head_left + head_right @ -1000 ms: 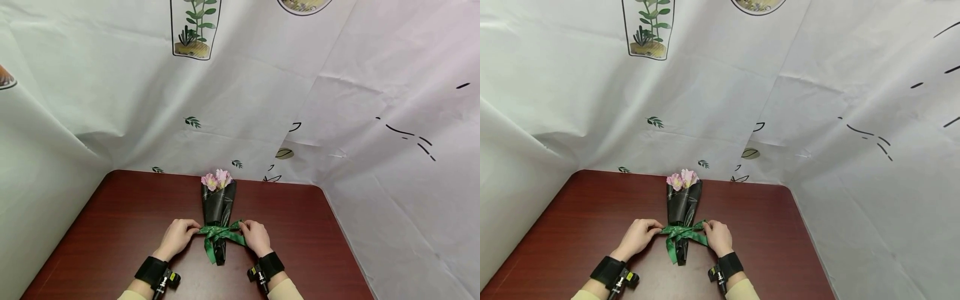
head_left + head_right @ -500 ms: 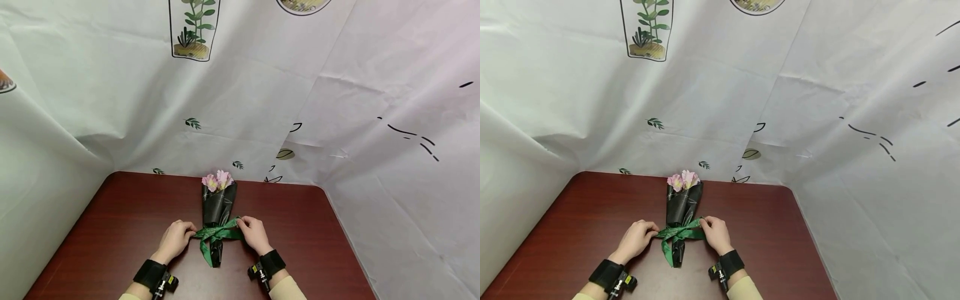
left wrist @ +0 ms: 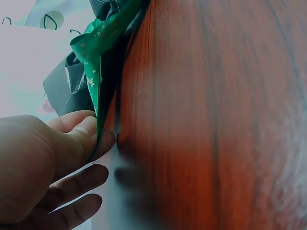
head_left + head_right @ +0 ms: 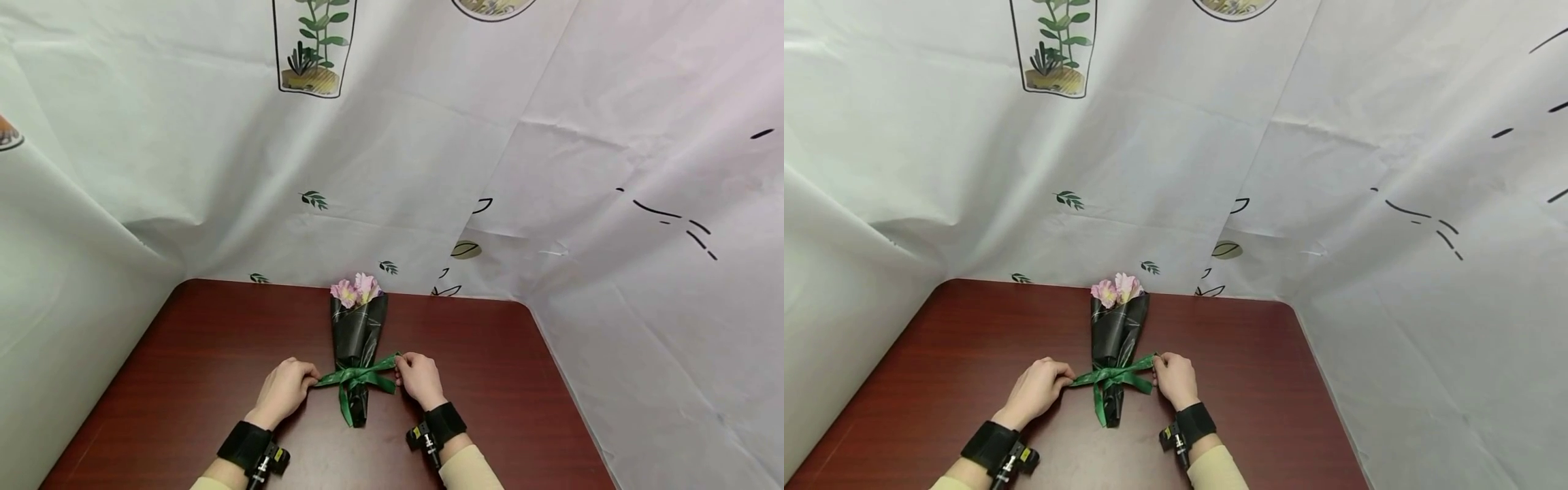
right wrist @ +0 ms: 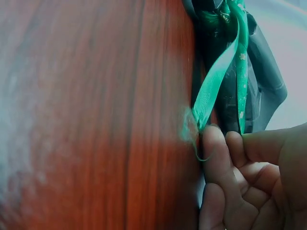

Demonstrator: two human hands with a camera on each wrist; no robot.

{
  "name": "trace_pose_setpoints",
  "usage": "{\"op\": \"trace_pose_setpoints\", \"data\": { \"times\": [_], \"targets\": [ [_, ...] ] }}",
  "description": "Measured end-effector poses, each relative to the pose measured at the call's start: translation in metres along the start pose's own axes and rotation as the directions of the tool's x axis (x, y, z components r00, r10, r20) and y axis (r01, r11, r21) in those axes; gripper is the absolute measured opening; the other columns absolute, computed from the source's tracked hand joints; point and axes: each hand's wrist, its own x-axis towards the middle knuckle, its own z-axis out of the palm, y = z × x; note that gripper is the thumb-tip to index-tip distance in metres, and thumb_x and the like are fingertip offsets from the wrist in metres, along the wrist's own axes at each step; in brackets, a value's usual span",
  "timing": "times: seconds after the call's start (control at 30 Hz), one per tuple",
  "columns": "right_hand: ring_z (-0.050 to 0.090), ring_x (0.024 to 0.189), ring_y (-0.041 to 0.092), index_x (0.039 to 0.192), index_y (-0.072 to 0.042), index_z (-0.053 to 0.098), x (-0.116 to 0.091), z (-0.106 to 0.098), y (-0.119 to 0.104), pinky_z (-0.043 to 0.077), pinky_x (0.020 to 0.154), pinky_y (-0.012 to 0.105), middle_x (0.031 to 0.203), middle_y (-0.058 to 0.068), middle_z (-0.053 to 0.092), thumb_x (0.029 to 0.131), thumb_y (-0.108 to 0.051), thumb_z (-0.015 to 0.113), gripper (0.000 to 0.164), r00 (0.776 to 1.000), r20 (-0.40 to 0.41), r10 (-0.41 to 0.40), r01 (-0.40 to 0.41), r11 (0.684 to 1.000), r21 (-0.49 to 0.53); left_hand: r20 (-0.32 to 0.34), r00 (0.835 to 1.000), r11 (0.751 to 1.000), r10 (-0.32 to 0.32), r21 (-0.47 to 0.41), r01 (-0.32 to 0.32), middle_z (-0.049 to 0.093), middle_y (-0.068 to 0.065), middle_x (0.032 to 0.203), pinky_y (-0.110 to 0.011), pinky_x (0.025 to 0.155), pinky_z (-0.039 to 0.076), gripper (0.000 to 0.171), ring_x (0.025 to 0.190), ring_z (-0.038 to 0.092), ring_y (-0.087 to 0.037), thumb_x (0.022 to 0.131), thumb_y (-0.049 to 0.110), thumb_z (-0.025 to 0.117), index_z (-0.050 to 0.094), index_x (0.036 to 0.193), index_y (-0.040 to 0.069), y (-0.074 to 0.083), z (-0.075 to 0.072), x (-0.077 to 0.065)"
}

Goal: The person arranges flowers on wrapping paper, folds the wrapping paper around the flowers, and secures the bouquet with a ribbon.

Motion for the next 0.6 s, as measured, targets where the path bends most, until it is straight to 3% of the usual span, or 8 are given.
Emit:
{"op": "trace_pose_setpoints", "data": {
  "times": [0.27, 0.43, 0.5, 0.6],
  "targets": [
    [0.07, 0.063, 0.012, 0.09, -0.01, 0.076, -0.002, -0.004, 0.001, 0.052, 0.063, 0.031, 0.071, -0.001, 0.071, 0.118, -0.027, 0.06, 0.036, 1.0, -0.001, -0.003, 0.003, 1.0, 0.009, -0.003, 1.0, 1.0, 0.016, 0.011, -0.016, 0.077, 0.011, 0.082, -0.034, 0.068, 0.057, 0.023, 0.08, 0.067, -0.017, 0.088, 0.001, 0.092, 0.084, 0.083, 0.022, -0.001, -0.001, 0.001],
    [0.07, 0.068, 0.014, 0.096, -0.01, 0.076, -0.002, -0.005, 0.005, 0.052, 0.067, 0.031, 0.078, 0.0, 0.072, 0.118, -0.034, 0.059, 0.036, 0.999, 0.009, -0.035, 0.034, 0.997, 0.07, -0.02, 1.0, 1.0, -0.005, -0.026, 0.005, 0.08, 0.005, 0.089, -0.045, 0.082, 0.062, 0.016, 0.085, 0.073, -0.022, 0.093, 0.002, 0.089, 0.086, 0.093, 0.018, -0.001, -0.003, 0.006],
    [0.07, 0.071, 0.014, 0.099, -0.011, 0.076, -0.001, -0.005, 0.006, 0.053, 0.068, 0.031, 0.081, 0.0, 0.073, 0.118, -0.037, 0.058, 0.037, 0.999, 0.001, -0.051, 0.051, 0.995, 0.085, -0.056, 0.998, 0.998, -0.012, -0.058, 0.009, 0.081, 0.0, 0.095, -0.045, 0.079, 0.061, 0.013, 0.086, 0.073, -0.023, 0.096, 0.004, 0.087, 0.086, 0.1, 0.016, 0.0, -0.004, 0.011],
    [0.07, 0.073, 0.013, 0.099, -0.013, 0.077, 0.002, -0.003, 0.004, 0.054, 0.068, 0.032, 0.082, -0.001, 0.073, 0.118, -0.041, 0.058, 0.039, 0.998, -0.013, -0.059, 0.06, 0.995, 0.077, -0.102, 0.994, 0.993, -0.026, -0.113, 0.014, 0.082, -0.004, 0.104, -0.036, 0.066, 0.054, 0.012, 0.079, 0.07, -0.019, 0.1, 0.007, 0.084, 0.086, 0.11, 0.014, 0.003, -0.005, 0.022]
  ]
}}
